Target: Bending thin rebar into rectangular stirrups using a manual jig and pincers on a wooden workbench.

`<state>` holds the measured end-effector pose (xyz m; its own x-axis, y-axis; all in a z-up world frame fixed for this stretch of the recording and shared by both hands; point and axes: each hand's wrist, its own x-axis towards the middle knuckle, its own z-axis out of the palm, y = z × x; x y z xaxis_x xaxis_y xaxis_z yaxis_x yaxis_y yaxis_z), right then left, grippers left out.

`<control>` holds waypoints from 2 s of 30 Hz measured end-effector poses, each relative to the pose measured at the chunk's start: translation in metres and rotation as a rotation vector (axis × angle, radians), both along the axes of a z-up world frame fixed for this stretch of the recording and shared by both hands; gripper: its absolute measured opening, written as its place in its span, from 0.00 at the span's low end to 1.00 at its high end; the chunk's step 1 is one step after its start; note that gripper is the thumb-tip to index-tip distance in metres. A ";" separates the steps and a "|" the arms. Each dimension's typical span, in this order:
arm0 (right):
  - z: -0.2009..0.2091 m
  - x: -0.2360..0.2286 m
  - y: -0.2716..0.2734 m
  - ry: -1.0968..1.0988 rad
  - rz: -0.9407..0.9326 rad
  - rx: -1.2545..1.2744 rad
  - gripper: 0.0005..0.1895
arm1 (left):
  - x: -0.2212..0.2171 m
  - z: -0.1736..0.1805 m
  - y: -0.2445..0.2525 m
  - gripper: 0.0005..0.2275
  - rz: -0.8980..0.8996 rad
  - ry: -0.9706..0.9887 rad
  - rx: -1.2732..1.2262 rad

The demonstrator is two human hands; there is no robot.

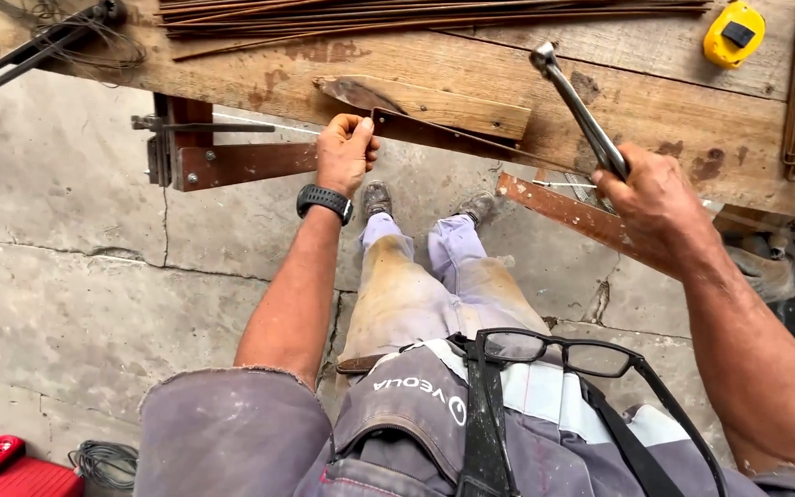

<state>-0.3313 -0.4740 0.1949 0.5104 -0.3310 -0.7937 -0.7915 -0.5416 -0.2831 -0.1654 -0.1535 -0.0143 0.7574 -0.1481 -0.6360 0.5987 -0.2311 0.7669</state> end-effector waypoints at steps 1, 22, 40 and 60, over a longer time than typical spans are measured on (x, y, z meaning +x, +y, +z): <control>-0.010 -0.001 -0.005 -0.038 0.031 -0.051 0.10 | -0.001 -0.004 -0.001 0.06 0.041 0.040 -0.028; -0.156 -0.078 -0.039 -0.650 0.163 -0.420 0.09 | -0.014 -0.024 -0.009 0.12 0.178 0.222 0.044; -0.067 -0.078 -0.074 0.250 -0.412 0.746 0.29 | -0.008 0.020 -0.029 0.15 0.172 0.275 0.176; -0.131 -0.081 -0.089 0.362 -0.218 0.867 0.13 | -0.007 0.027 -0.034 0.14 0.127 0.286 0.223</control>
<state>-0.4127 -0.5630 0.0637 0.1838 0.3862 -0.9039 -0.9678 -0.0898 -0.2351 -0.1727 -0.1879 0.0125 0.5484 0.1012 -0.8300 0.8155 -0.2841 0.5042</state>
